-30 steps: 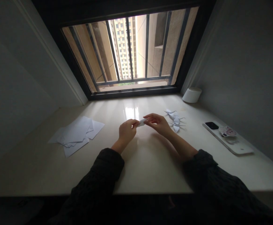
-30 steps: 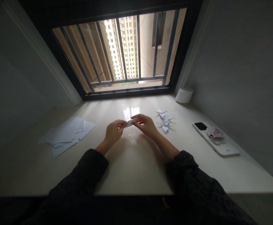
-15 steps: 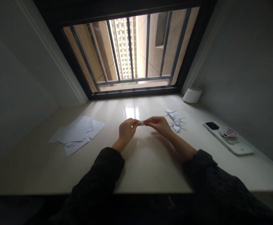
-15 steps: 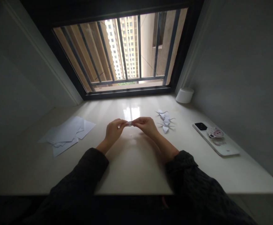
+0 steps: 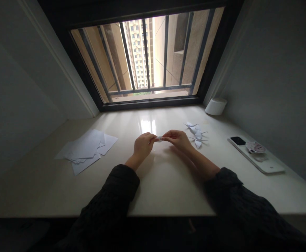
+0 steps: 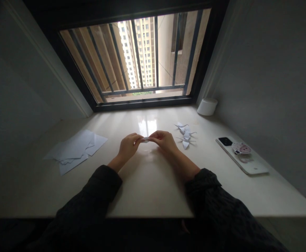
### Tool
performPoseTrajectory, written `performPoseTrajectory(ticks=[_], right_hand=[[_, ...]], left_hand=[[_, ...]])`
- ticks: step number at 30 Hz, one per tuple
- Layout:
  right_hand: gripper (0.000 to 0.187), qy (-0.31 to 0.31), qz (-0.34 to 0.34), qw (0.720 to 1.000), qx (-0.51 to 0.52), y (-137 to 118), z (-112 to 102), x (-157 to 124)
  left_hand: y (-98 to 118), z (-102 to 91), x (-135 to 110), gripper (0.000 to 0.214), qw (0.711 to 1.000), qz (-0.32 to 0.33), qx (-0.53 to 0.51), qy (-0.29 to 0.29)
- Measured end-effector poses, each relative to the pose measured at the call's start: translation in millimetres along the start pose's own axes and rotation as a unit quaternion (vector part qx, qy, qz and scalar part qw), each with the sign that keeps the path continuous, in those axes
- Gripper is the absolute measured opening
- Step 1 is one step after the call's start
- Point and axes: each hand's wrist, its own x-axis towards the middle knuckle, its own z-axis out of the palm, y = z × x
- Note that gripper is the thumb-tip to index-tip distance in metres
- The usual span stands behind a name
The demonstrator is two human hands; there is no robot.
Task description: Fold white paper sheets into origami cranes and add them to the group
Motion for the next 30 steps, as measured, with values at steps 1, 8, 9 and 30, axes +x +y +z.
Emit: performPoseTrajectory(ticks=[1,8,9,30], right_hand=[[0.029,-0.001,0.006,1.000,-0.004,0.9,-0.2,0.2],[0.027,-0.004,0.024,0.995,-0.096,1.5,-0.5,0.5],[0.026,-0.006,0.026,0.994,-0.110,0.8,-0.6,0.3],[0.027,-0.006,0.001,0.999,-0.054,-3.9,2.3,-1.7]], left_hand=[[0.2,-0.3,-0.2,0.026,1.000,0.001,0.002,0.001],[3.4,-1.6,-1.9,0.032,0.999,0.005,0.037,-0.002],[3.9,-1.4,-2.1,0.032,0.999,-0.001,0.042,0.000],[6.2,-1.5,-2.2,0.028,0.998,-0.046,0.039,0.022]])
